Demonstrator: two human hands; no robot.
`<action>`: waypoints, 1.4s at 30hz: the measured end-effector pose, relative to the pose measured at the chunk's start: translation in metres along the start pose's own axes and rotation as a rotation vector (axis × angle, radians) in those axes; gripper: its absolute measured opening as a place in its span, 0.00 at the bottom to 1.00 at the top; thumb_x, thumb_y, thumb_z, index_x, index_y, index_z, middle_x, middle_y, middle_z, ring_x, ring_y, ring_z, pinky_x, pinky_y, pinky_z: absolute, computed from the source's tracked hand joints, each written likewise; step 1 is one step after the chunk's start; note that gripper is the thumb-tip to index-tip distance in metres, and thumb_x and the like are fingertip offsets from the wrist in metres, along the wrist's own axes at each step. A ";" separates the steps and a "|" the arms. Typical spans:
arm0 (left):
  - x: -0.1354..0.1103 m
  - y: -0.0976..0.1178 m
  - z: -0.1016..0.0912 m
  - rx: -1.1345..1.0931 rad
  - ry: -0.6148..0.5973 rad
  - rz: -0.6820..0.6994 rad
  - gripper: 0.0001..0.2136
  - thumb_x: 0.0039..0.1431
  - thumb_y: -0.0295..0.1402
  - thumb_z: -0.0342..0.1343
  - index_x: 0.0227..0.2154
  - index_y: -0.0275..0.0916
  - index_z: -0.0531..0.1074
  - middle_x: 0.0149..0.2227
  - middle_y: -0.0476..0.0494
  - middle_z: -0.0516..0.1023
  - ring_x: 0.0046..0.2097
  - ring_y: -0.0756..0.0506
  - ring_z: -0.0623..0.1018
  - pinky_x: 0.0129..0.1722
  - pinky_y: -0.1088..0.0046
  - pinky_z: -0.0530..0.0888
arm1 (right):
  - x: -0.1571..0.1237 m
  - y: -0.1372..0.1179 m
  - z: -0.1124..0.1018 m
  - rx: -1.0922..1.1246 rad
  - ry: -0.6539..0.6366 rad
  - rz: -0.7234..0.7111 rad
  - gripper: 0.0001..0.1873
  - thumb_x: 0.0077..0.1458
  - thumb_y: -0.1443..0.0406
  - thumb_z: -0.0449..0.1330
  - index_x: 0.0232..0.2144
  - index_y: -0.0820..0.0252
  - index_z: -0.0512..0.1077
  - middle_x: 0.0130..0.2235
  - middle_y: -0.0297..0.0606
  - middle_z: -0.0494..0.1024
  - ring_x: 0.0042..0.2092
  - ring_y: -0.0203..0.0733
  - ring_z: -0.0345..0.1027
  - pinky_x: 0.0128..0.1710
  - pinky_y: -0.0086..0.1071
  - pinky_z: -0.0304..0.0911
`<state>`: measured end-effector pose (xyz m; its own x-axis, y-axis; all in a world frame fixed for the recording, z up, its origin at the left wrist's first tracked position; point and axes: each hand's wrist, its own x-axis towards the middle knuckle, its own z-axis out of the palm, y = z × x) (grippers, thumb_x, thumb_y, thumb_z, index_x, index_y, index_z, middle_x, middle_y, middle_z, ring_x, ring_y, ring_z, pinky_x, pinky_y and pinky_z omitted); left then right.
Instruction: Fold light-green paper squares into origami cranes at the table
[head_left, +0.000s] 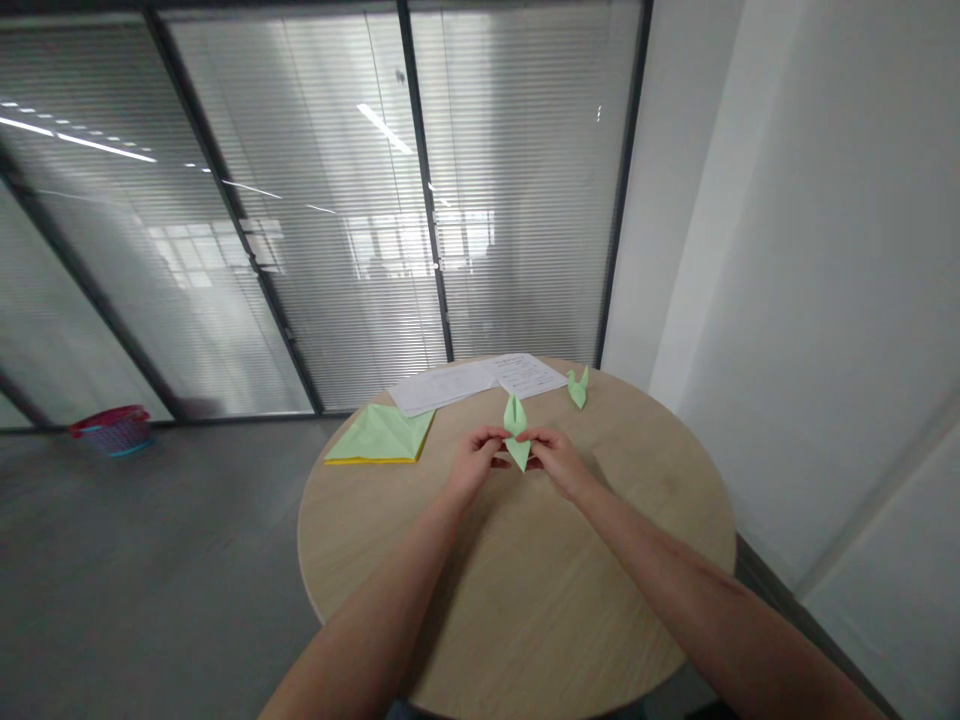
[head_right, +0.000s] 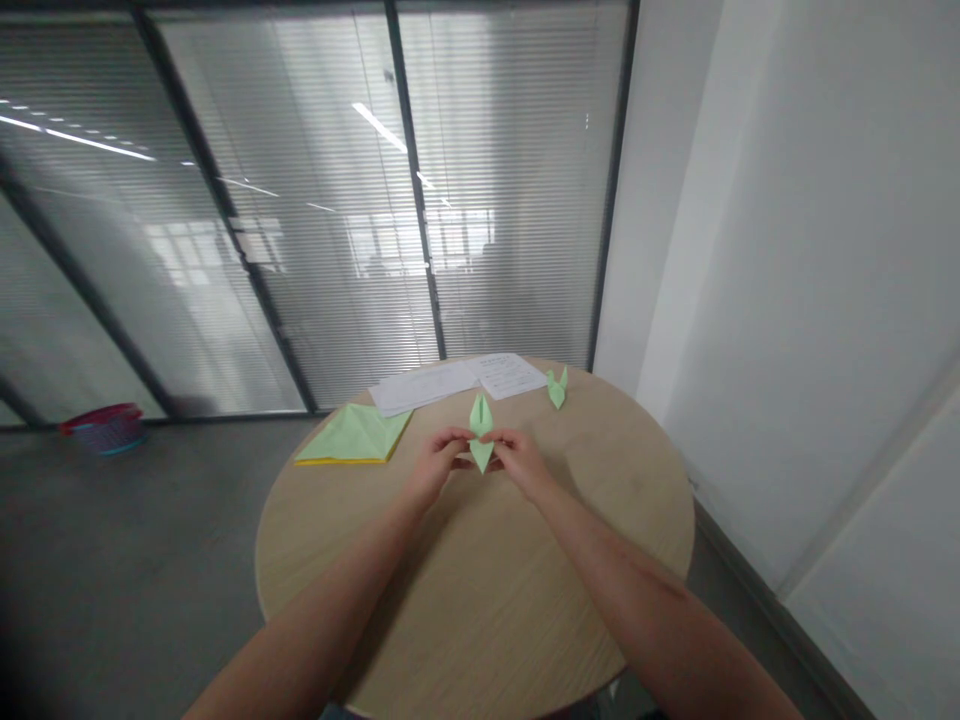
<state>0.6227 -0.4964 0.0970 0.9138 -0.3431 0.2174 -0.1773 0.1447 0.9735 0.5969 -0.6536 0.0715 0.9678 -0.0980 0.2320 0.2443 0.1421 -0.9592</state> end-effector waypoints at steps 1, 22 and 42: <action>0.000 0.000 0.000 -0.002 0.005 0.000 0.11 0.49 0.39 0.59 0.31 0.36 0.75 0.32 0.44 0.77 0.34 0.46 0.76 0.31 0.70 0.75 | 0.000 -0.001 0.000 -0.008 -0.005 0.005 0.10 0.46 0.61 0.59 0.31 0.57 0.76 0.30 0.35 0.78 0.29 0.38 0.71 0.29 0.32 0.69; 0.003 0.003 0.000 0.106 -0.007 0.106 0.14 0.44 0.36 0.64 0.30 0.37 0.67 0.26 0.51 0.72 0.27 0.51 0.73 0.25 0.75 0.73 | 0.001 -0.005 -0.003 0.005 0.003 -0.050 0.16 0.43 0.59 0.66 0.26 0.56 0.60 0.26 0.28 0.66 0.27 0.34 0.65 0.29 0.32 0.69; 0.002 0.009 -0.004 0.066 -0.011 0.068 0.16 0.46 0.37 0.62 0.34 0.39 0.63 0.26 0.51 0.73 0.27 0.49 0.74 0.25 0.75 0.72 | -0.001 -0.011 0.000 0.065 -0.051 -0.010 0.20 0.43 0.60 0.67 0.38 0.55 0.64 0.30 0.32 0.75 0.30 0.38 0.70 0.29 0.32 0.67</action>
<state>0.6245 -0.4926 0.1057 0.8950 -0.3444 0.2836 -0.2627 0.1070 0.9589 0.5931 -0.6547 0.0815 0.9668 -0.0493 0.2506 0.2553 0.2052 -0.9448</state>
